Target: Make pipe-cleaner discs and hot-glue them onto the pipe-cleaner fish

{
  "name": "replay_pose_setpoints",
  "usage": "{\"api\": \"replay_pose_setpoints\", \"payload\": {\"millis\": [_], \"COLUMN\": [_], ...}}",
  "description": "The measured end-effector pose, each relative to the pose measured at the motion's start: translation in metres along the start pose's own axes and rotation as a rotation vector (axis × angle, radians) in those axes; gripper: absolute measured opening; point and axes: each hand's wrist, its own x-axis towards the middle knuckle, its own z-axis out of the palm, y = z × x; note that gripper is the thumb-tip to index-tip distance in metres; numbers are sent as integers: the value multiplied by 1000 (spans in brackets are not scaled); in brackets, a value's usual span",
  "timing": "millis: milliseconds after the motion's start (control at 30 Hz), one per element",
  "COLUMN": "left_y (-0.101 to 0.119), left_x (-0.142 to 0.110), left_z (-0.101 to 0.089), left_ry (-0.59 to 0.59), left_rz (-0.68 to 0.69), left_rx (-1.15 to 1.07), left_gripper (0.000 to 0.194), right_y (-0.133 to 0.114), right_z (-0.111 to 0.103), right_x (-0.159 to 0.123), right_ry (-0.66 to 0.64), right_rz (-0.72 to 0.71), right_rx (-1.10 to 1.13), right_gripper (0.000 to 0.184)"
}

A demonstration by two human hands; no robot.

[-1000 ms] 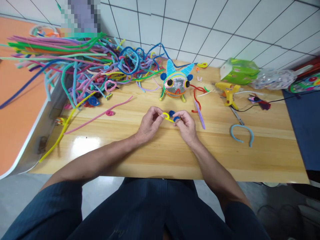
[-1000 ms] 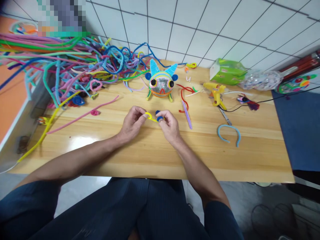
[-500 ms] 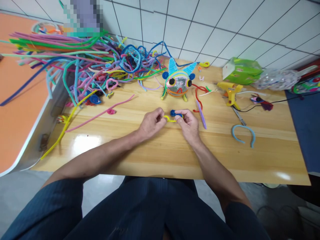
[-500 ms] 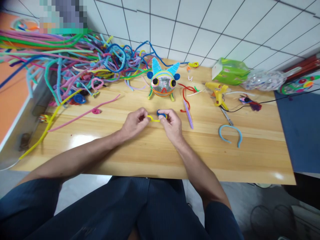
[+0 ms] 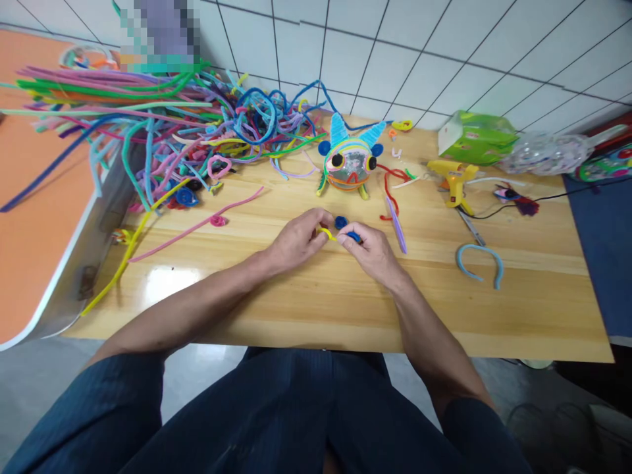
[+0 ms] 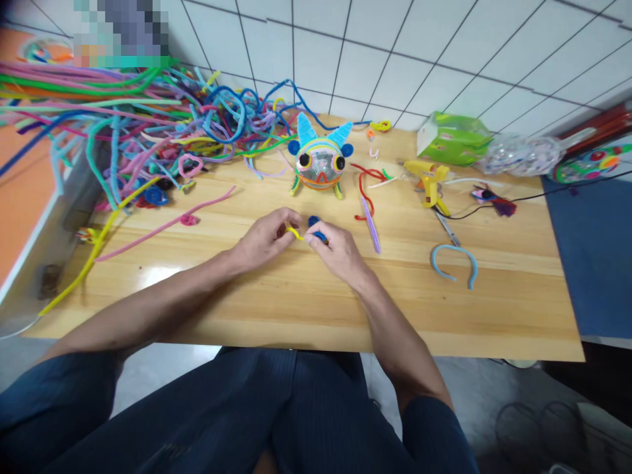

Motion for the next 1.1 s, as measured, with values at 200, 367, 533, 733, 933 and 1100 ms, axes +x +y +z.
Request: {"api": "replay_pose_setpoints", "payload": {"millis": [200, 367, 533, 733, 933, 1100], "left_y": [0, 0, -2, -2, 6, 5], "left_x": [-4, -6, -6, -6, -7, -8], "left_z": [-5, -8, -1, 6, 6, 4], "left_ry": [-227, -171, -124, -129, -167, -94], "left_rz": [244, 309, 325, 210, 106, 87], "left_rx": [441, 231, 84, -27, -168, -208], "left_gripper": [26, 37, 39, 44, 56, 46], "right_y": [-17, -22, -19, -19, -20, -18], "right_z": [-13, -4, 6, 16, 25, 13], "right_x": [4, 10, 15, 11, 9, 10], "right_ry": [12, 18, -17, 67, 208, 103], "right_rz": [-33, 84, 167, 287, 385, 433], "right_rx": [-89, 208, 392, 508, 824, 862], "right_gripper": [15, 26, 42, 50, 55, 56]}}
